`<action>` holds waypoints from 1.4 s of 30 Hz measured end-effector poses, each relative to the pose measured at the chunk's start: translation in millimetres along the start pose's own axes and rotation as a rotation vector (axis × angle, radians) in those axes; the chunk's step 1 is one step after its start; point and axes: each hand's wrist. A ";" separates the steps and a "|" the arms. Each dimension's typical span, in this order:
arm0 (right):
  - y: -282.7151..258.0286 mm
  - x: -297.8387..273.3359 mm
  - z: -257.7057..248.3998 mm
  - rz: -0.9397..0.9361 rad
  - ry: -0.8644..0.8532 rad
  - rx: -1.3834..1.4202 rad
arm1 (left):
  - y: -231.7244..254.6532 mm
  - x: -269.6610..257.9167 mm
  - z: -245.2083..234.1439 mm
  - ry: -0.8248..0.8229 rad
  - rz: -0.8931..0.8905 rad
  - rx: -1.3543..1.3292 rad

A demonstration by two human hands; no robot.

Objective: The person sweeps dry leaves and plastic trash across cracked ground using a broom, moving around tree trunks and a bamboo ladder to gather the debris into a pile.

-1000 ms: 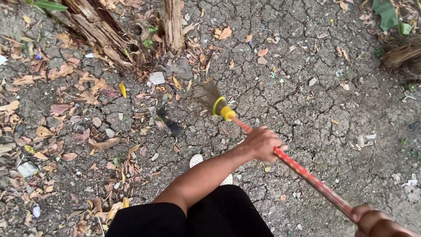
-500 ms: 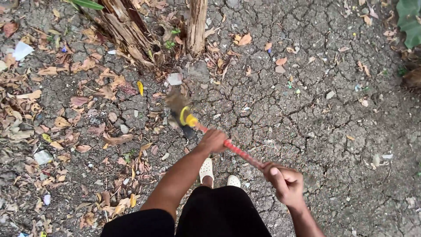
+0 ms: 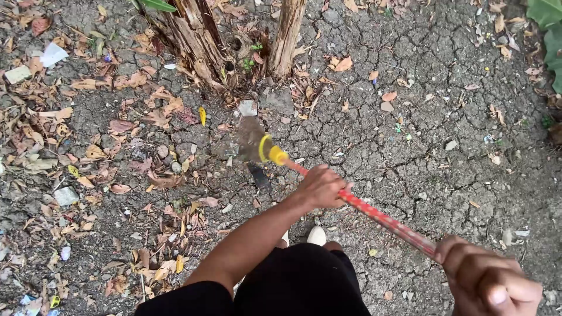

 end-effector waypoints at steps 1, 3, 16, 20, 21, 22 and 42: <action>-3.3 1.0 13.4 -0.085 -0.063 -0.101 | -2.1 10.3 1.9 0.072 0.023 -0.015; 6.2 3.0 35.4 -0.170 -0.130 -0.198 | -13.6 20.5 17.5 0.148 0.042 -0.029; 109.0 47.9 -3.5 -0.107 -0.257 0.055 | -44.8 -0.1 13.5 -0.436 -0.333 0.089; 39.1 68.0 -28.6 0.018 -0.158 -0.033 | -21.6 20.4 11.6 -0.289 -0.223 0.037; 42.1 76.8 -45.2 0.021 -0.163 -0.030 | -24.1 29.4 17.4 -0.287 -0.228 0.040; 43.8 85.5 -63.7 0.036 -0.180 -0.046 | -23.9 37.7 23.7 -0.180 -0.147 0.034; 155.6 174.4 30.4 0.170 -0.497 0.141 | -88.2 4.3 14.7 -0.315 -0.662 0.169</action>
Point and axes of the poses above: each hand's wrist, its own x-axis towards the middle knuckle, its own z-axis out of the palm, y = z × x, and after that the axes turned 15 degrees about y, right-handed
